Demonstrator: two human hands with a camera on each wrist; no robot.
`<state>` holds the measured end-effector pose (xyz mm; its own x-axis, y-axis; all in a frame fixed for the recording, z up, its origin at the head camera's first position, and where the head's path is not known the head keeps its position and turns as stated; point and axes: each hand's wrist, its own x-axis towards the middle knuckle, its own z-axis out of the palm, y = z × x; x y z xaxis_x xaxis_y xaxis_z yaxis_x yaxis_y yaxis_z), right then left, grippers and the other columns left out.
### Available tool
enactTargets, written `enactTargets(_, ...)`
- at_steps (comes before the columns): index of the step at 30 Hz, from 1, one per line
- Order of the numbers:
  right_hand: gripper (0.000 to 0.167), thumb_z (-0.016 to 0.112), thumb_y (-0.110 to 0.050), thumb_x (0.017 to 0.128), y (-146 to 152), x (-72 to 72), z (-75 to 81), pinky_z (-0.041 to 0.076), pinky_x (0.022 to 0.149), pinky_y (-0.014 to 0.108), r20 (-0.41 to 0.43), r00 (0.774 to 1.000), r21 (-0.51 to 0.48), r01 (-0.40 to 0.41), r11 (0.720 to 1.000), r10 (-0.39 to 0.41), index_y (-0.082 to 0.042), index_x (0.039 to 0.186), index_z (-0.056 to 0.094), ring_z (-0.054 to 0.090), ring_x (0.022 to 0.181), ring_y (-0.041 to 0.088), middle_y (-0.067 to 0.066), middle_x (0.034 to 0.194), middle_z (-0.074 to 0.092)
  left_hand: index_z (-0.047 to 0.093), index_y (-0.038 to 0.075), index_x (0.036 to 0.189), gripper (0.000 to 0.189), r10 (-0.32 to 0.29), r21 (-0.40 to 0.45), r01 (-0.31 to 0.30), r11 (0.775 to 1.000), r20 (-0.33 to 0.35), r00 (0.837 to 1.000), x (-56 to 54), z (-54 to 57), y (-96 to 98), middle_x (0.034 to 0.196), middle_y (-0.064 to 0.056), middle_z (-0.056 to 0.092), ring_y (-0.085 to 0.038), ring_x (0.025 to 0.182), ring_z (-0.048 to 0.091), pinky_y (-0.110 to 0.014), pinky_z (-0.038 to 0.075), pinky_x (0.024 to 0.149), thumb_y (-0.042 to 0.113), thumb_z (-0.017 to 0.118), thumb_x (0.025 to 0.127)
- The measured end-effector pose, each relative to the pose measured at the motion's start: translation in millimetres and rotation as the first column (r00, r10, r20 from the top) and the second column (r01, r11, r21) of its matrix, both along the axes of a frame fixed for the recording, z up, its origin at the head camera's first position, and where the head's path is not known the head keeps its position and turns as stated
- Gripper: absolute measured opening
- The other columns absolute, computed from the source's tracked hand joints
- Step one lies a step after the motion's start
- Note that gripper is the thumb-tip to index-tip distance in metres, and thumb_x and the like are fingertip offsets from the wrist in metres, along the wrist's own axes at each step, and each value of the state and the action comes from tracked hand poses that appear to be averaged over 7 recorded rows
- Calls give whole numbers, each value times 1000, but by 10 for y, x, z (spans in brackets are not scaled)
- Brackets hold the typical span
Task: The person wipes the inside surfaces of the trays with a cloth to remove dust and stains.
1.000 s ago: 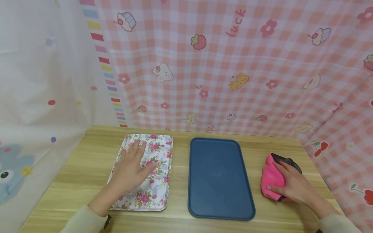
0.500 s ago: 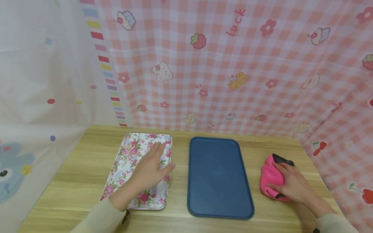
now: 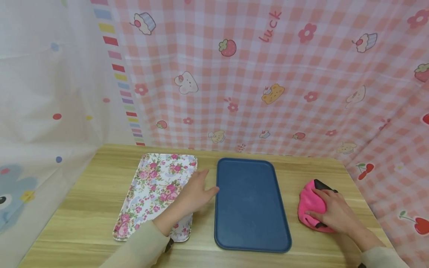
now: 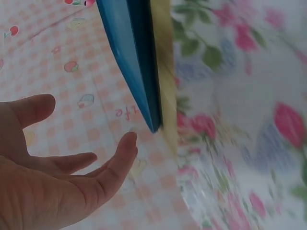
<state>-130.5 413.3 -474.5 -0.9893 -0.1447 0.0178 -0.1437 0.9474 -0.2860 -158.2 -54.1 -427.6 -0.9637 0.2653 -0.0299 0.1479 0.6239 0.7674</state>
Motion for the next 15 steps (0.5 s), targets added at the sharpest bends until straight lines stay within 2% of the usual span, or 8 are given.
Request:
enactTargets(2,95,85,-54,80,8,4,3,42,98,75,-2,1000,0,1,1000,-1,9,143,53,45,120,56,38,139,50,38,-7,157,77,11,2,-11,1000,35,999,-27,-18,76,157,-33,38,-48,139,47,-61,42,114,34,68,99)
enactTargets(7,96,85,-54,79,8,13,4,41,99,75,7,1000,-6,9,1000,-9,8,144,53,45,121,55,38,140,50,39,-8,156,75,60,-5,-60,998,115,992,-76,-77,248,158,-35,38,-50,145,38,-61,37,117,32,67,99)
enactTargets(9,96,85,-54,79,1,15,7,41,99,75,12,1000,-9,15,1000,-15,8,144,52,45,122,55,38,140,50,42,-10,153,73,81,-9,-80,997,134,988,-89,-102,301,153,-35,45,-49,141,45,-60,42,114,30,67,98)
enactTargets(11,96,85,-54,79,-4,15,14,42,98,75,12,1000,-12,15,1000,-15,8,144,52,45,121,55,38,140,50,46,-13,148,69,92,-20,-89,996,150,984,-95,-121,345,143,-34,55,-45,127,59,-55,53,104,28,68,97)
enactTargets(13,96,85,-54,79,-9,18,23,43,96,75,13,1000,-13,15,1000,-15,8,144,53,46,120,55,38,139,51,51,-15,140,61,88,-20,-85,996,173,981,-91,-146,380,124,-34,64,-41,99,71,-51,63,81,23,69,96)
enactTargets(15,96,86,-54,79,-8,18,29,43,96,75,10,1000,-14,12,1000,-12,9,144,53,46,119,56,39,138,51,54,-16,130,51,75,-19,-72,997,194,978,-77,-160,411,105,-29,67,-35,70,71,-45,63,58,19,69,95)
